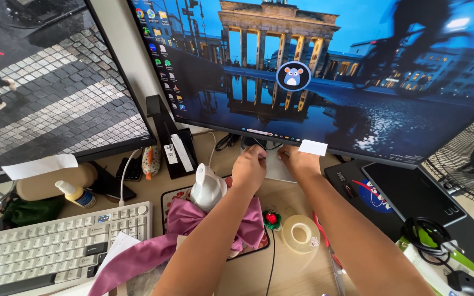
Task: The person organizes a cluttered desk by moving various items, including cables, papers, and small objects, from the desk surface to a nearby shelf. The person then wipes the desk surface with a cloth.
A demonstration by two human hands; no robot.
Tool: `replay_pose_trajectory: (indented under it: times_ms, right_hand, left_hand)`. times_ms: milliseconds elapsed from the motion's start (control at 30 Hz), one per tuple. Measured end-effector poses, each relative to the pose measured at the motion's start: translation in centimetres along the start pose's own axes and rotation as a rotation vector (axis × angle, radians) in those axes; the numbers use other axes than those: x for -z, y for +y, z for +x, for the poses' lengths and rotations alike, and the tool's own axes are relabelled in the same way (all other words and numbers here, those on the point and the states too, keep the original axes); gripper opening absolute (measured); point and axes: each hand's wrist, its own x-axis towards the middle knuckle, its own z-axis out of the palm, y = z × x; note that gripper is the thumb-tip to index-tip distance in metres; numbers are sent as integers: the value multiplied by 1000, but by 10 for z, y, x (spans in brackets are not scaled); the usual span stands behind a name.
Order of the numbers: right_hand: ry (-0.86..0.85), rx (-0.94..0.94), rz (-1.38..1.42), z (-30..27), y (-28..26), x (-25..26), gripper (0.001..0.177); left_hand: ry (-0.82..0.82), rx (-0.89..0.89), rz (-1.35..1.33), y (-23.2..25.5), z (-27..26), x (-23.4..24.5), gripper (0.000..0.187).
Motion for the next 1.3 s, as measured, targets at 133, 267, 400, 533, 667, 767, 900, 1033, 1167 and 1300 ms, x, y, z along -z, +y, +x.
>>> replay_pose_trajectory:
  times_ms: [133, 267, 400, 533, 667, 767, 900, 1033, 1167, 1300]
  right_hand:
    - [-3, -23, 11, -3, 2, -1, 21]
    - [-12, -22, 108, -19, 3, 6, 23]
    - [-153, 107, 242, -72, -10, 53, 18]
    - [-318, 192, 177, -135, -8, 82, 25]
    - [-440, 236, 196, -204, -10, 112, 69]
    - [-340, 269, 168, -231, -3, 92, 90]
    - [-252, 229, 201, -261, 8, 83, 95]
    - [-292, 214, 287, -289, 1, 91, 94]
    - [-316, 237, 219, -298, -7, 88, 88]
    - [-312, 178, 201, -274, -8, 91, 68]
  left_hand:
    - [-3, -25, 24, 1, -8, -1, 13]
    - [-78, -159, 142, 2, -29, -2, 15]
    - [-433, -303, 105, 30, -70, 34, 17]
    - [-583, -306, 312, 54, -103, 66, 29]
    - [-500, -430, 575, 40, -126, 47, 34]
    - [-391, -489, 603, 35, -136, 45, 32]
    - [-334, -475, 555, 33, -147, 61, 25]
    - [-422, -488, 619, 27, -161, 66, 14]
    - [-485, -433, 660, 42, -173, 78, 21]
    - [-358, -370, 557, 65, -169, 81, 35]
